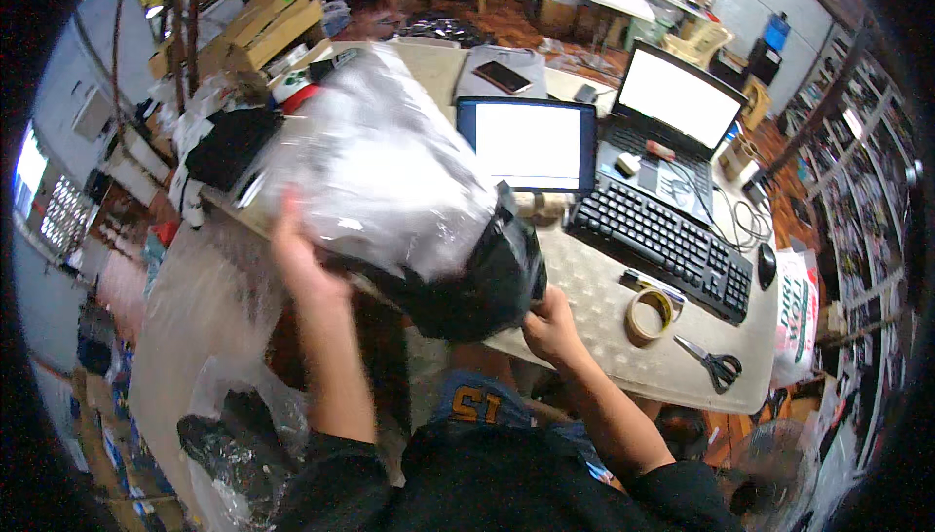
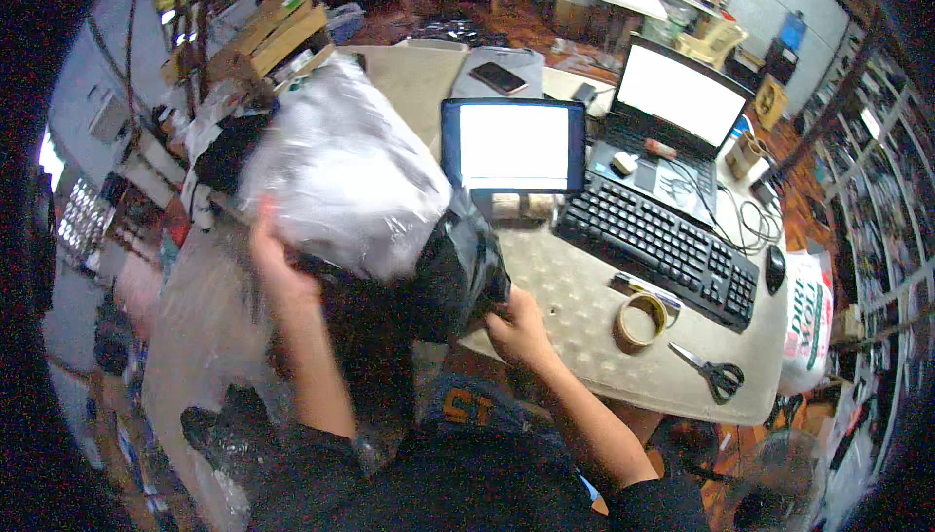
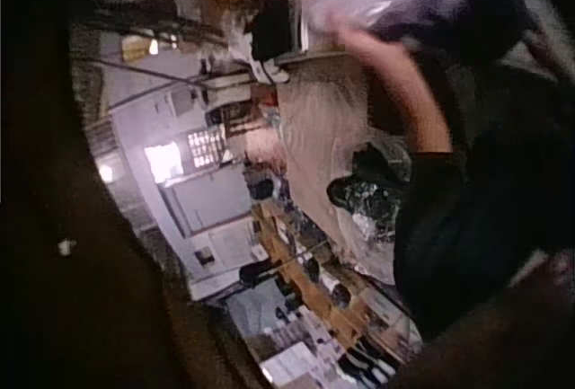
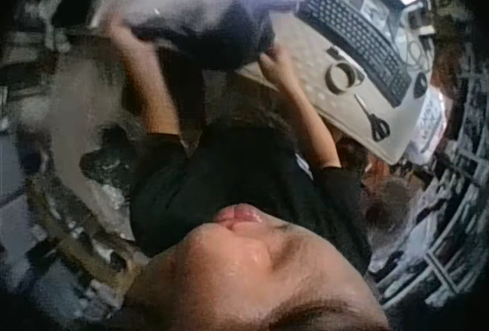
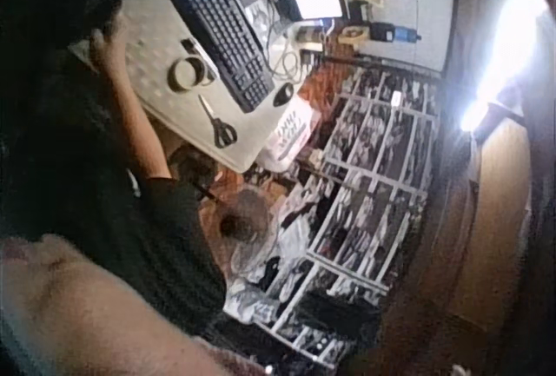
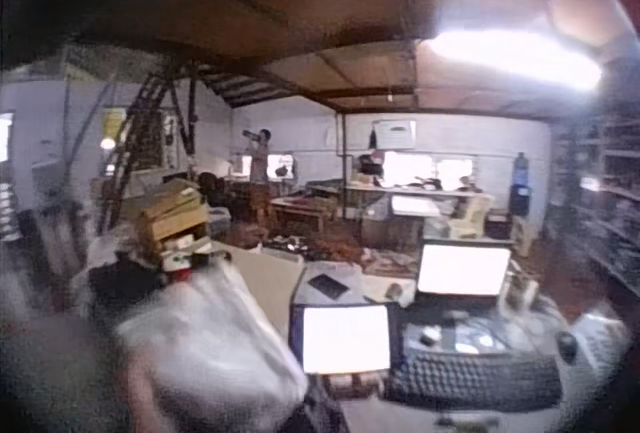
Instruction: The person unpacks a black cap from a plastic mailer, places it on the desk, and interacts with a laptop using a keyboard and mouse. They then open a second black mailer using scissors, remove a black mesh cap, and adjust its strap.
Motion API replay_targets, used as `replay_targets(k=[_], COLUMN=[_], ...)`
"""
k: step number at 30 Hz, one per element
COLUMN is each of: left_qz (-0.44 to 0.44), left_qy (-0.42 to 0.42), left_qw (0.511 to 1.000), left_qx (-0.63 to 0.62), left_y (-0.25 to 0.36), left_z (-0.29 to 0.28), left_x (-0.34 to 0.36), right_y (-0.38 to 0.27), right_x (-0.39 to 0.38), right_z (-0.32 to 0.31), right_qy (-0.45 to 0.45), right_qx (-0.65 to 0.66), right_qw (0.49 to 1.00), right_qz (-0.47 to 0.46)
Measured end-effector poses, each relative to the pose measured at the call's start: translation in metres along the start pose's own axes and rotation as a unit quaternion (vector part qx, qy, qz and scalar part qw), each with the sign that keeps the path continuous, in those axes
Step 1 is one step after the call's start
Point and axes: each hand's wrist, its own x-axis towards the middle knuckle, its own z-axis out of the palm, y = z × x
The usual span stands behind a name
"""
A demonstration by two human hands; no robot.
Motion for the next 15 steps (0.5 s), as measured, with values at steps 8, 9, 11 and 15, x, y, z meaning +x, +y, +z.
replay_targets(k=[8, 9, 11, 15], left_qz=[0.254, 0.319, 0.276, 0.216], left_qy=[0.081, 0.03, -0.264, -0.368], left_qw=[0.82, 0.793, 0.803, 0.745], left_qx=[0.506, 0.518, 0.457, 0.513], left_y=[0.025, 0.008, -0.02, -0.044], left_z=[-0.124, -0.099, -0.077, -0.097], left_x=[0.144, 0.106, -0.002, -0.118], right_y=[0.002, 0.028, 0.003, -0.019], right_x=[-0.053, -0.061, -0.045, -0.022], right_z=[-0.069, -0.082, -0.059, 0.049], right_qy=[0.149, 0.191, 0.144, -0.115], right_qx=[0.037, 0.132, 0.122, 0.081], right_qw=[0.988, 0.971, 0.982, 0.989], right_qz=[0.033, 0.052, 0.028, 0.046])
